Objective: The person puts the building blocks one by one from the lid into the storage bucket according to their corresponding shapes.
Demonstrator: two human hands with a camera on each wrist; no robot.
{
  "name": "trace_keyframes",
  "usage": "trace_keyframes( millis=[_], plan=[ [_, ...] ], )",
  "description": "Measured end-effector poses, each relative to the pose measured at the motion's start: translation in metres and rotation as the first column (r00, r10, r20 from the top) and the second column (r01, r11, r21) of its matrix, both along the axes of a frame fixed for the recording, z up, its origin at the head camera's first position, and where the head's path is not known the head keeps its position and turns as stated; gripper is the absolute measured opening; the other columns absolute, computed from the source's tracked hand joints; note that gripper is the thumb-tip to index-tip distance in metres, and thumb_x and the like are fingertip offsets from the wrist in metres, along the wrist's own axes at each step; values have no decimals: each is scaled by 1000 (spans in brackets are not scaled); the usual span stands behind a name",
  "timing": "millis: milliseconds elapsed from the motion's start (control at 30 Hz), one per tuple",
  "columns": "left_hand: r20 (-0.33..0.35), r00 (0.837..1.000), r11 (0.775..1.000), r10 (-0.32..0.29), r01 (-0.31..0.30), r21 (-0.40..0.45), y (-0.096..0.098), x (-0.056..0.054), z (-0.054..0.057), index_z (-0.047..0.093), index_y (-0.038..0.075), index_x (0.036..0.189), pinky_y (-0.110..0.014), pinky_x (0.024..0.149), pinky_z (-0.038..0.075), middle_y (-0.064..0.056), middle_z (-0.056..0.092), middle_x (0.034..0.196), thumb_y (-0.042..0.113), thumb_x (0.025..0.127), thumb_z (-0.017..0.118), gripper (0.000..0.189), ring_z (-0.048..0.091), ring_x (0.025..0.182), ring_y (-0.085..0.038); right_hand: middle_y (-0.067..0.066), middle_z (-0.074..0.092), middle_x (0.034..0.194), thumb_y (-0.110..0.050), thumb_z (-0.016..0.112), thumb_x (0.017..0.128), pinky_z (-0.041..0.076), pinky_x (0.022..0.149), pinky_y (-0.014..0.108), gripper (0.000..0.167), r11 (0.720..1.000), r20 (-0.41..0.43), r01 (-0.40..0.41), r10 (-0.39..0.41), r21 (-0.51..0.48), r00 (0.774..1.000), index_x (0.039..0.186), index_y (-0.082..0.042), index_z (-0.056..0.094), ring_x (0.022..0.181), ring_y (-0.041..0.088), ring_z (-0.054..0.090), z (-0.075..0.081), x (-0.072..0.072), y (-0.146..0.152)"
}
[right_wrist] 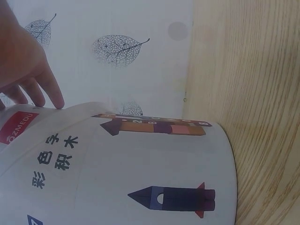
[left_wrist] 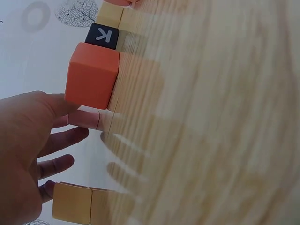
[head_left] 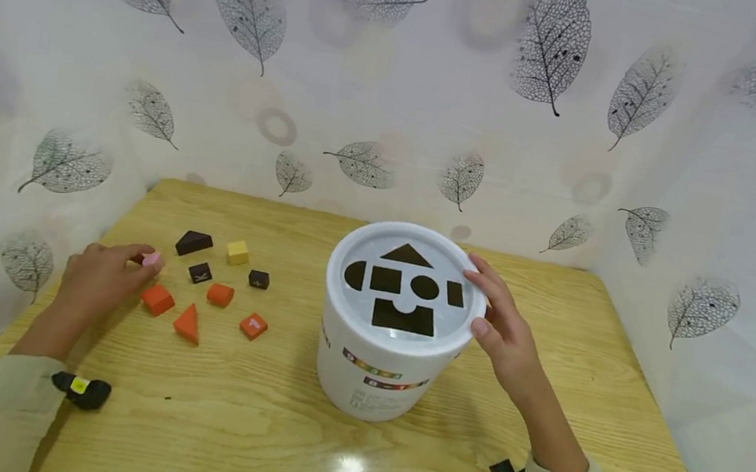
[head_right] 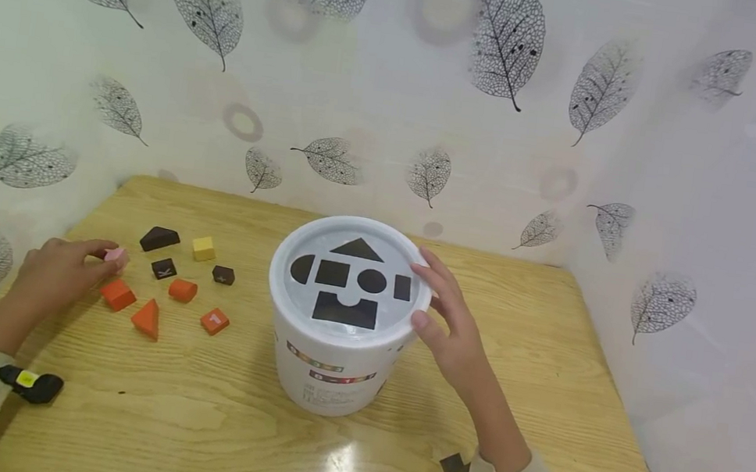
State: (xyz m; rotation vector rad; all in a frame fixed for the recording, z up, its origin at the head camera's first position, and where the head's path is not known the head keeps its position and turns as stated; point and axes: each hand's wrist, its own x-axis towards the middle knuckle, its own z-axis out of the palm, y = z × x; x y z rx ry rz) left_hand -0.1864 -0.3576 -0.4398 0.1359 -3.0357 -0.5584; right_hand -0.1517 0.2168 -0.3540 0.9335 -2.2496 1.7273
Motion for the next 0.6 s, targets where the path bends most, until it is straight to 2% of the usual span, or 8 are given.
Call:
trace_keyframes(
  millis=[233,600],
  plan=[
    [-21,1000,1000,-1,1,13,0,0,-4,54,5,140,-71,92,24,-36,57,130,55,104,44,63,37,115,-58,7,25,166,-22,51,105,50,97,21,51,1000,10,-11,11,-6,1000,150,0,41,141,16,43,1,0,0],
    [4,1000,1000,-8,8,15,1,1,-3,53,4,142,-68,88,27,-36,59,127,60,102,42,69,42,111,-55,7,25,166,-20,50,105,50,98,21,50,1000,10,-12,12,-4,1000,150,0,41,142,14,42,0,0,1]
  ],
)
